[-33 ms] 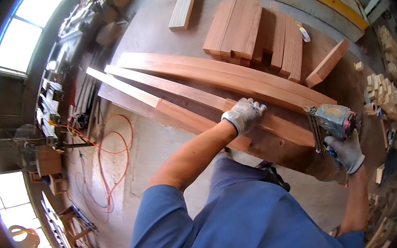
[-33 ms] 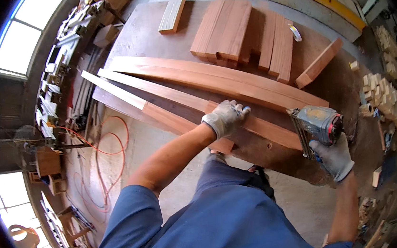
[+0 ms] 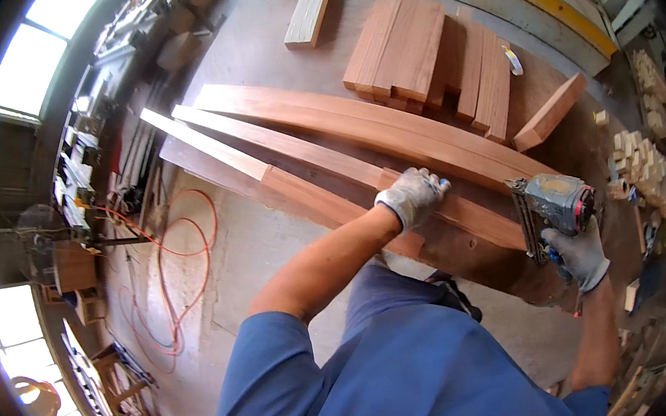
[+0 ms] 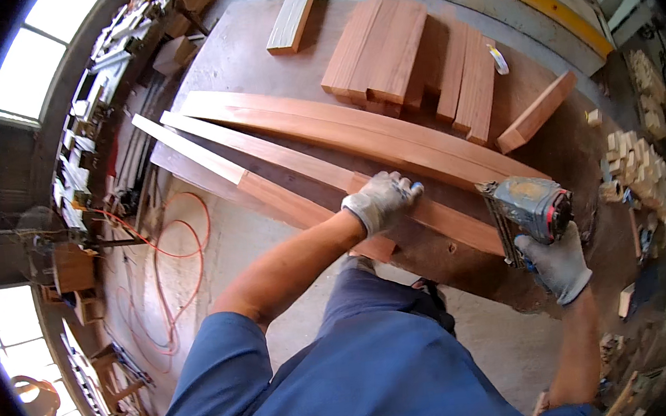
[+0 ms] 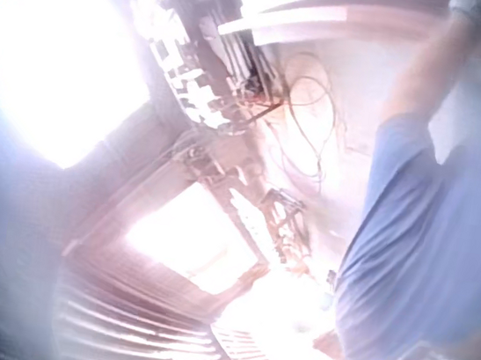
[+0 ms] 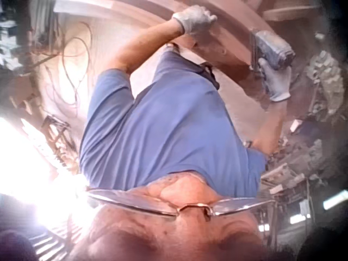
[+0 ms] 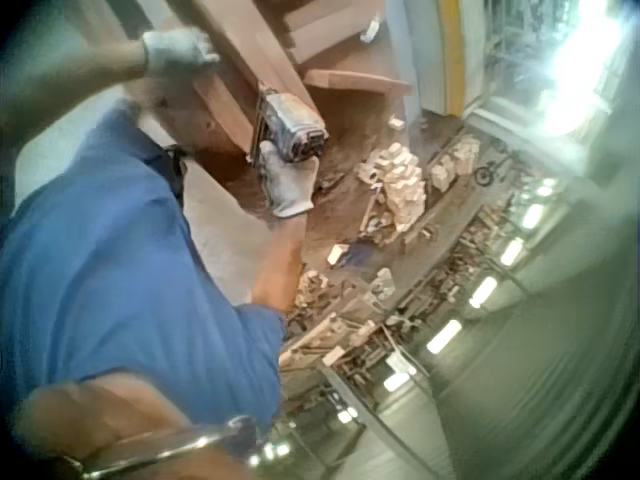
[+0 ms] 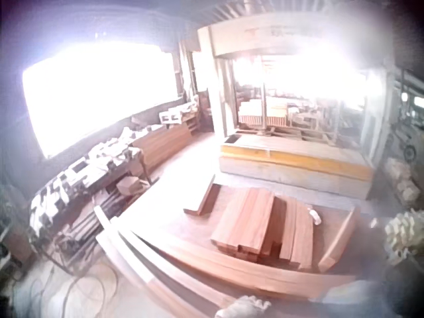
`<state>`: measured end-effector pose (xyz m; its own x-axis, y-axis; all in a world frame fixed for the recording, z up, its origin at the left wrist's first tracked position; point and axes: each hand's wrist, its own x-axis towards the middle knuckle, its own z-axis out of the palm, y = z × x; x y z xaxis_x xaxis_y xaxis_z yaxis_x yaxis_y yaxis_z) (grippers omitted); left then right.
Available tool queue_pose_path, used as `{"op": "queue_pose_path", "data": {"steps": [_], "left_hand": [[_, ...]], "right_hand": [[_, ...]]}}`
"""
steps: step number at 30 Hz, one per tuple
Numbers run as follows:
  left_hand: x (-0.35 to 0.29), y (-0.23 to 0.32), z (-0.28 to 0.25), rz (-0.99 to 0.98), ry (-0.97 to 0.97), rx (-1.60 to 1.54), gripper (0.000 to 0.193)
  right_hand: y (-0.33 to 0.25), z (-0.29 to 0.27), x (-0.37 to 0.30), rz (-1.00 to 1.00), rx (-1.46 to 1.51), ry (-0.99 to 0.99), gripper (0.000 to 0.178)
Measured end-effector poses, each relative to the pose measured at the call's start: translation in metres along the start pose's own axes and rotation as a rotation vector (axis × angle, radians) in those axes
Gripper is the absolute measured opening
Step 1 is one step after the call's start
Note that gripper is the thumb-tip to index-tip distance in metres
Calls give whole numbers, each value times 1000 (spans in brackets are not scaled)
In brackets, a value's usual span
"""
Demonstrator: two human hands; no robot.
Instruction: The person uses a nail gun to fasten wooden planks together on a workbench. They then carry the assembled pieces to a clamping rack and place them among other clamped boards.
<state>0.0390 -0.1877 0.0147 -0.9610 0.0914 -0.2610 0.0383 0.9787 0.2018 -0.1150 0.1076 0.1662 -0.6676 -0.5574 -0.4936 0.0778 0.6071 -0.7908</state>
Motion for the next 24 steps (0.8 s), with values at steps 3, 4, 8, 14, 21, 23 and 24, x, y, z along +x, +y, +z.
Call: {"op": "queue_pose_path", "data": {"steps": [3, 4, 8, 14, 21, 23, 24], "left_hand": [[9, 6, 8, 20, 68, -102, 32], [15, 2, 17, 27, 72, -126, 28], [29, 1, 39, 37, 149, -238, 20], [30, 1, 41, 48, 178, -286, 20], [30, -10, 26, 40, 6, -411, 25], [20, -13, 15, -133, 131, -768, 28], [20, -12, 17, -188, 207, -887, 29]], "right_hand": [[-49, 34, 19, -156, -51, -10, 41], [-66, 45, 28, -109, -74, -36, 38], [-113, 80, 64, -61, -153, -144, 36], [-165, 128, 101, -120, -471, -291, 36], [-192, 168, 140, -116, -711, -504, 32], [-193, 175, 153, -111, -783, -564, 33], [-196, 180, 158, -111, -824, -594, 34]]}}
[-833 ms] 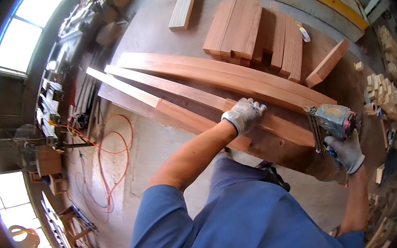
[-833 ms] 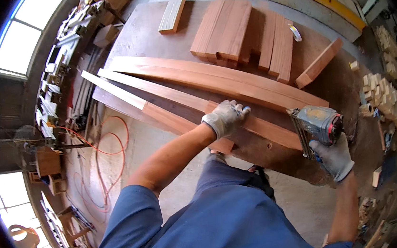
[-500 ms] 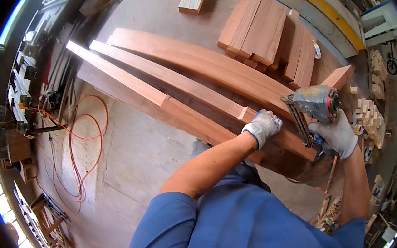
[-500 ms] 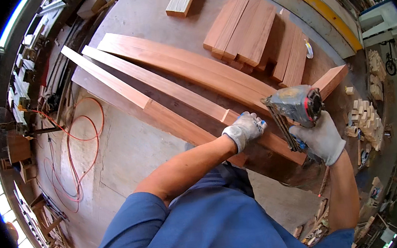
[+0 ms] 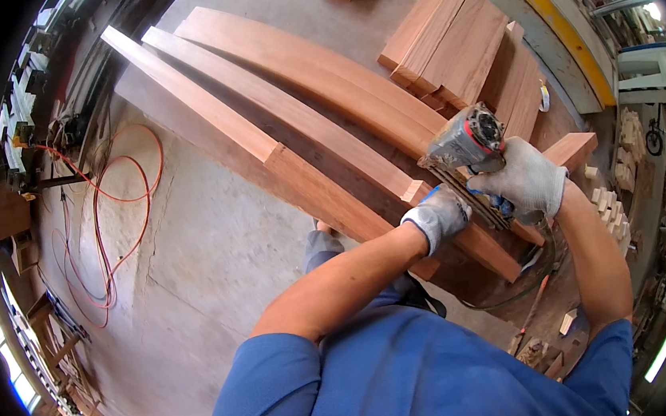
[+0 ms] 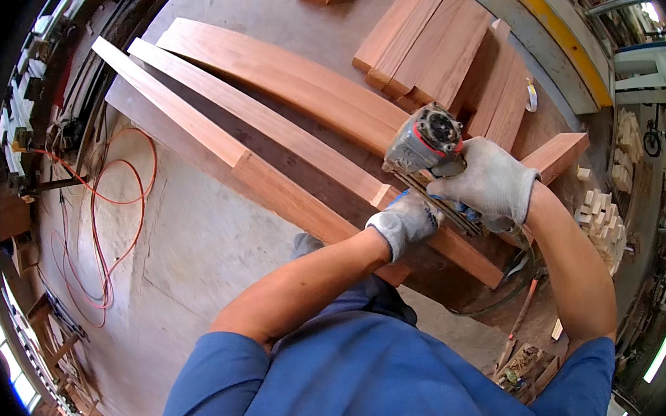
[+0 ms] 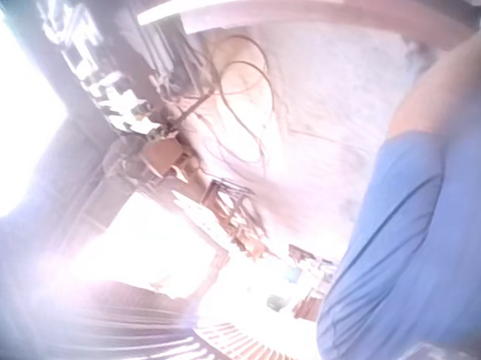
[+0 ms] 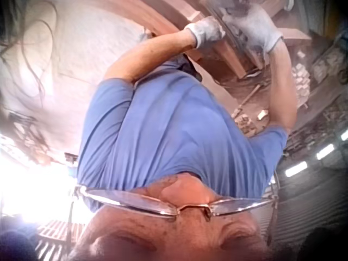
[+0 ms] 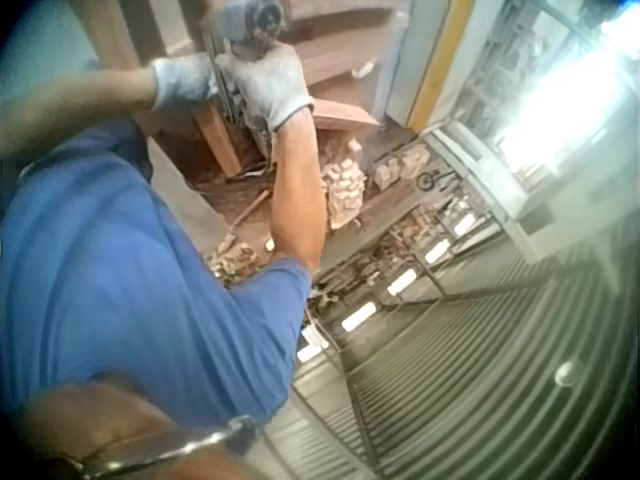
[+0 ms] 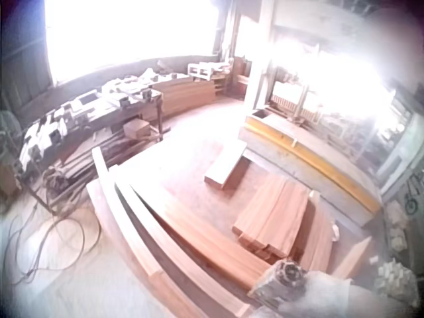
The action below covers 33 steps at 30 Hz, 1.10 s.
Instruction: The person uses a nail gun to fasten wooden planks together on a workbench. They then carry the assembled pieces to a clamping rack and place them among other clamped boards.
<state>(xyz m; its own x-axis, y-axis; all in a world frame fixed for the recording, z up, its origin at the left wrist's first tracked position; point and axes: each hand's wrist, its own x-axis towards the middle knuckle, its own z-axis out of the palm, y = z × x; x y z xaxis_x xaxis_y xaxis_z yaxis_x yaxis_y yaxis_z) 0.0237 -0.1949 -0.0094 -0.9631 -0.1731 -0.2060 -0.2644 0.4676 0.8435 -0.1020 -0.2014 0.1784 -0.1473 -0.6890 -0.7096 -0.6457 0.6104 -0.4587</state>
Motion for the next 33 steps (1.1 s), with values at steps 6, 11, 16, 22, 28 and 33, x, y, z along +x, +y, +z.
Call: {"op": "queue_pose_path", "data": {"steps": [6, 11, 16, 22, 28, 33], "left_hand": [[13, -24, 53, 38, 276, -182, 30], [14, -19, 37, 179, -70, 345, 34], [9, -22, 42, 218, 52, 315, 37], [4, -14, 35, 270, 53, 485, 19], [5, -13, 33, 259, 19, 467, 19], [1, -11, 27, 260, 12, 431, 18]], "right_hand": [[-22, -4, 26, -13, -138, -115, 37], [-30, -11, 47, -44, -405, -196, 38], [-48, -14, 64, -3, -489, -292, 44], [-61, -11, 84, 70, -570, -330, 42], [-73, -10, 100, 83, -651, -391, 41], [-81, -8, 108, 75, -751, -416, 48]]}}
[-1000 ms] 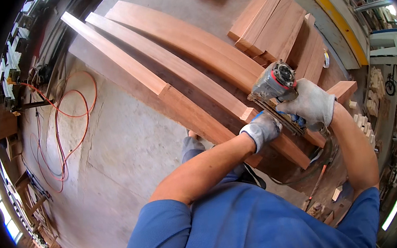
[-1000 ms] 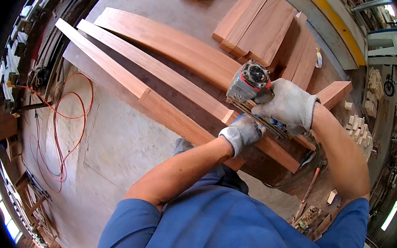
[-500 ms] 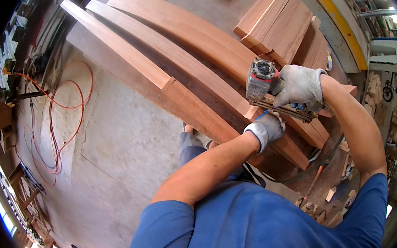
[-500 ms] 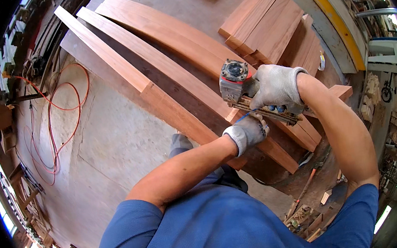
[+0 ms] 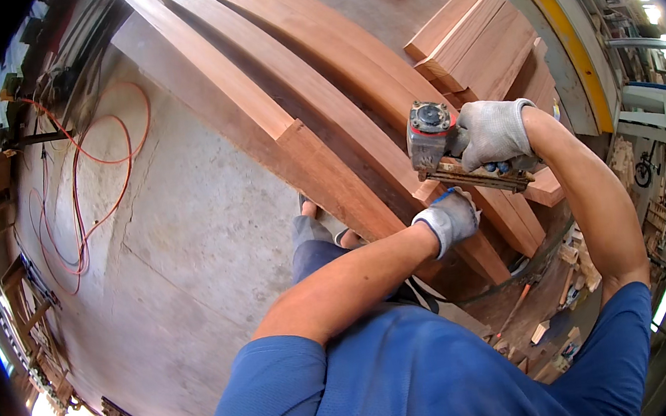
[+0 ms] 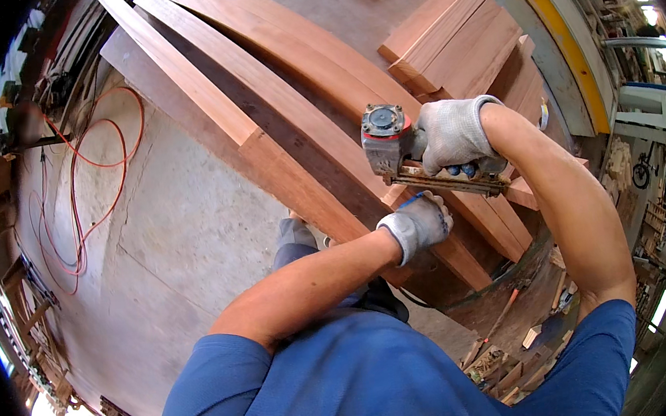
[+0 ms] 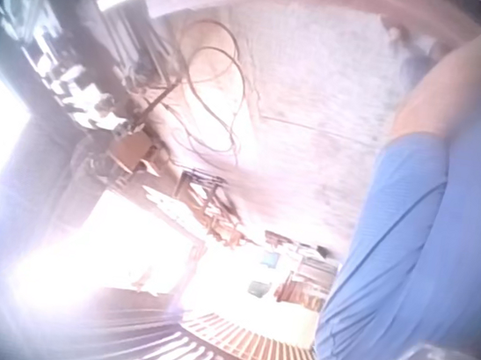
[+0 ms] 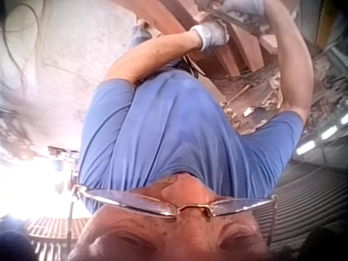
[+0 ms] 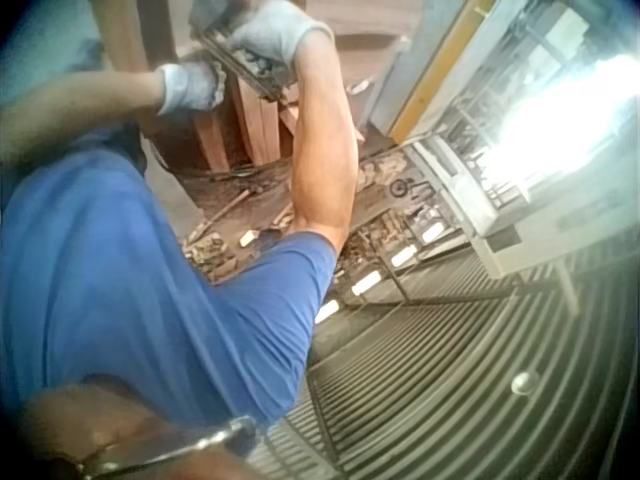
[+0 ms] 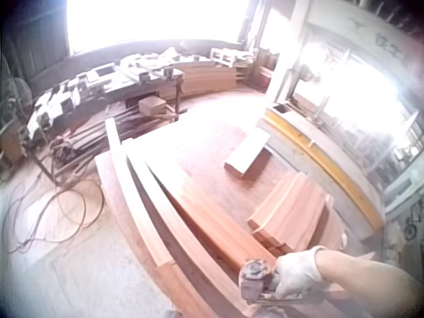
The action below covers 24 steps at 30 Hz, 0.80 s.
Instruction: The person uses a nail gun to fasten wooden planks together on a workbench. They then carry the assembled pieces to a clamping rack and place them among other clamped boards.
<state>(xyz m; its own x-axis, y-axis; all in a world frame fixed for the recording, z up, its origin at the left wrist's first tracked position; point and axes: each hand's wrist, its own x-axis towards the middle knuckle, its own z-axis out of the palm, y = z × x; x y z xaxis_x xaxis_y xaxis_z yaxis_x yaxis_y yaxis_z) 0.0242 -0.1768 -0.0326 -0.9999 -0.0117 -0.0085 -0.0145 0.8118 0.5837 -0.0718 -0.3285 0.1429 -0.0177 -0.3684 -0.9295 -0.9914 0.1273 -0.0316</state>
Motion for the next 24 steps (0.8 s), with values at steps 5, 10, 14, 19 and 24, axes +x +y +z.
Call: {"op": "queue_pose_path", "data": {"steps": [5, 10, 14, 19, 24], "left_hand": [[-2, 3, -4, 7, -27, 61, 20], [-3, 2, -8, 17, -47, 67, 20], [-6, 2, -16, 16, -71, 47, 21], [-3, 3, -12, 14, -64, 85, 21], [-5, 2, -11, 29, -29, 90, 19]], "right_hand": [[-8, -5, 6, 3, -121, -35, 49], [-8, -7, 10, -20, -116, -53, 48], [-8, -9, 11, -17, -99, -66, 45], [-5, -10, 15, -25, -115, -62, 44], [-9, -12, 12, 8, -109, -71, 44]]}}
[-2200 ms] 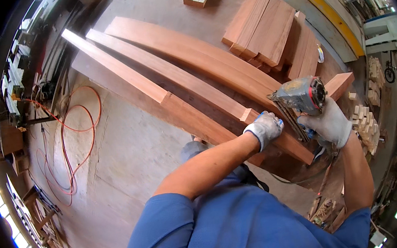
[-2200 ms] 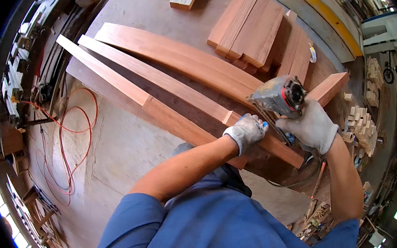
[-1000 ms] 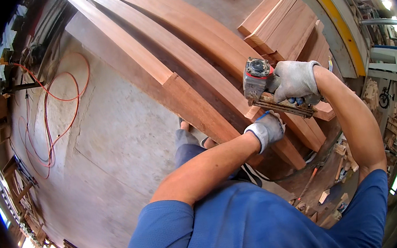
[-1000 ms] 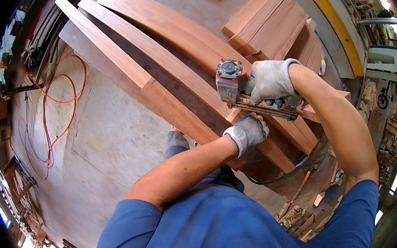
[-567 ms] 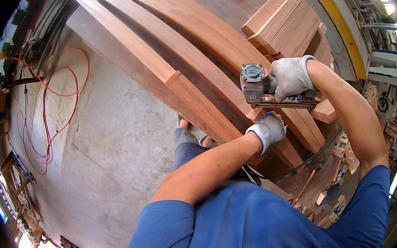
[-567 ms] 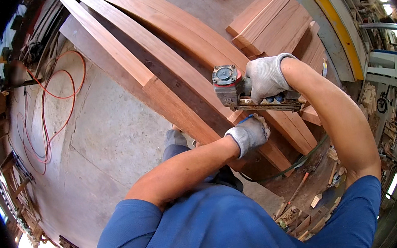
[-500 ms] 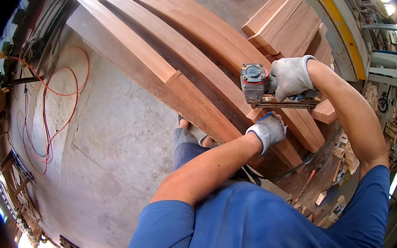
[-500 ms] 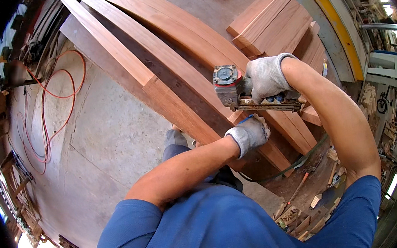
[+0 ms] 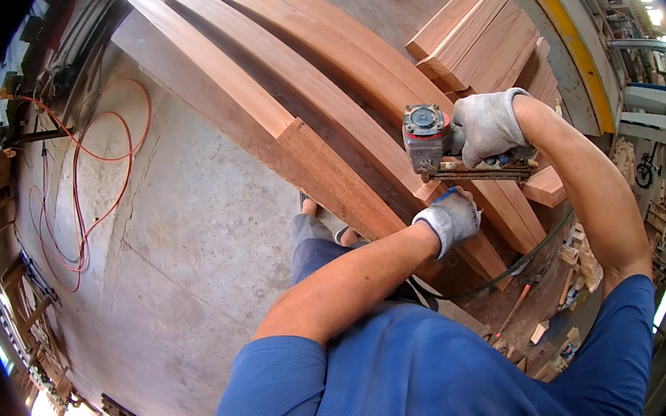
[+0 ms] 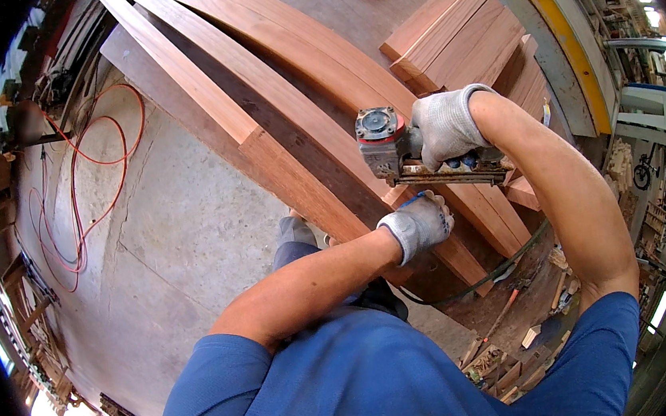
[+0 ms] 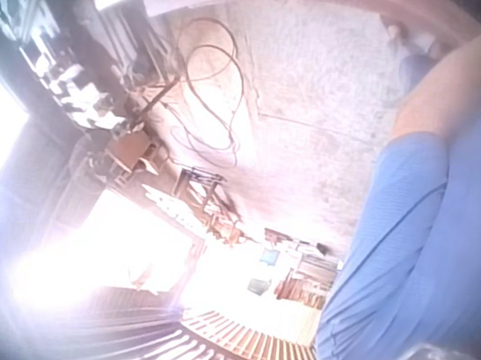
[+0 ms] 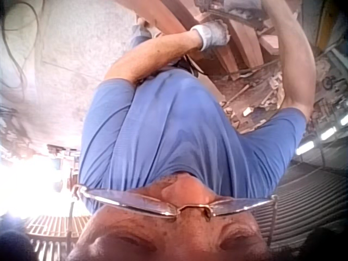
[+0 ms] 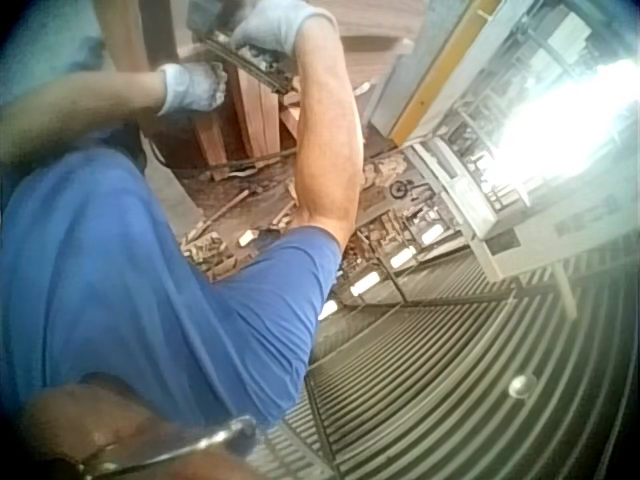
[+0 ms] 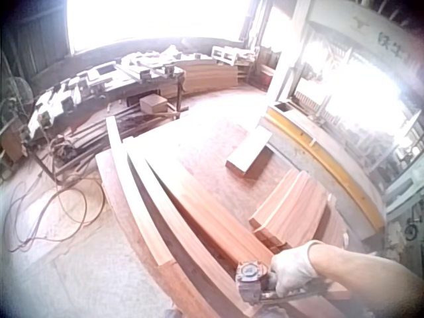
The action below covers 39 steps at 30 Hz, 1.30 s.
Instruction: The person uses a nail gun to fasten wooden planks together on a workbench. They then carry the assembled pieces to a clamping rack and place them among other clamped boards.
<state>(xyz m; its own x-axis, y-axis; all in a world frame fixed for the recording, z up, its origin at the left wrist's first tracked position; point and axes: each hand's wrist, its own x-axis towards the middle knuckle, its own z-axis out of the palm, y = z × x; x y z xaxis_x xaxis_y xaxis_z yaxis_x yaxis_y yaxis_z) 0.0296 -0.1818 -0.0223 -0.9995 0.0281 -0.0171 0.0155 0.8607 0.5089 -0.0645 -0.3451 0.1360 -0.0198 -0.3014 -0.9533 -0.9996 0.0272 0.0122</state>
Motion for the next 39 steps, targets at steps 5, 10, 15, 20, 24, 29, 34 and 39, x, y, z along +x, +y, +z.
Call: {"op": "queue_pose_path", "data": {"steps": [5, 10, 15, 20, 24, 29, 34, 39], "left_hand": [[-2, 3, 3, -9, 6, -10, 18], [-3, -3, 15, 60, 150, 28, 17], [-4, -22, 20, 154, 113, 123, 16], [-11, -14, -15, 121, -24, 163, 20], [-16, -17, -17, 125, -87, 226, 35], [-20, -9, -27, 117, -106, 289, 39], [-13, -8, -29, 119, -157, 331, 28], [-9, -21, -34, 65, -218, 324, 30]], "right_hand": [[6, 5, -4, -53, 21, 80, 43], [22, 13, -51, -128, 282, 256, 35], [30, 35, -106, -70, 260, 369, 39], [60, 129, -163, -54, 530, 669, 40], [74, 216, -197, 114, 765, 686, 44], [88, 357, -208, 302, 1129, 776, 47], [79, 491, -179, 547, 1519, 881, 39], [75, 572, -133, 862, 1486, 828, 42]]}}
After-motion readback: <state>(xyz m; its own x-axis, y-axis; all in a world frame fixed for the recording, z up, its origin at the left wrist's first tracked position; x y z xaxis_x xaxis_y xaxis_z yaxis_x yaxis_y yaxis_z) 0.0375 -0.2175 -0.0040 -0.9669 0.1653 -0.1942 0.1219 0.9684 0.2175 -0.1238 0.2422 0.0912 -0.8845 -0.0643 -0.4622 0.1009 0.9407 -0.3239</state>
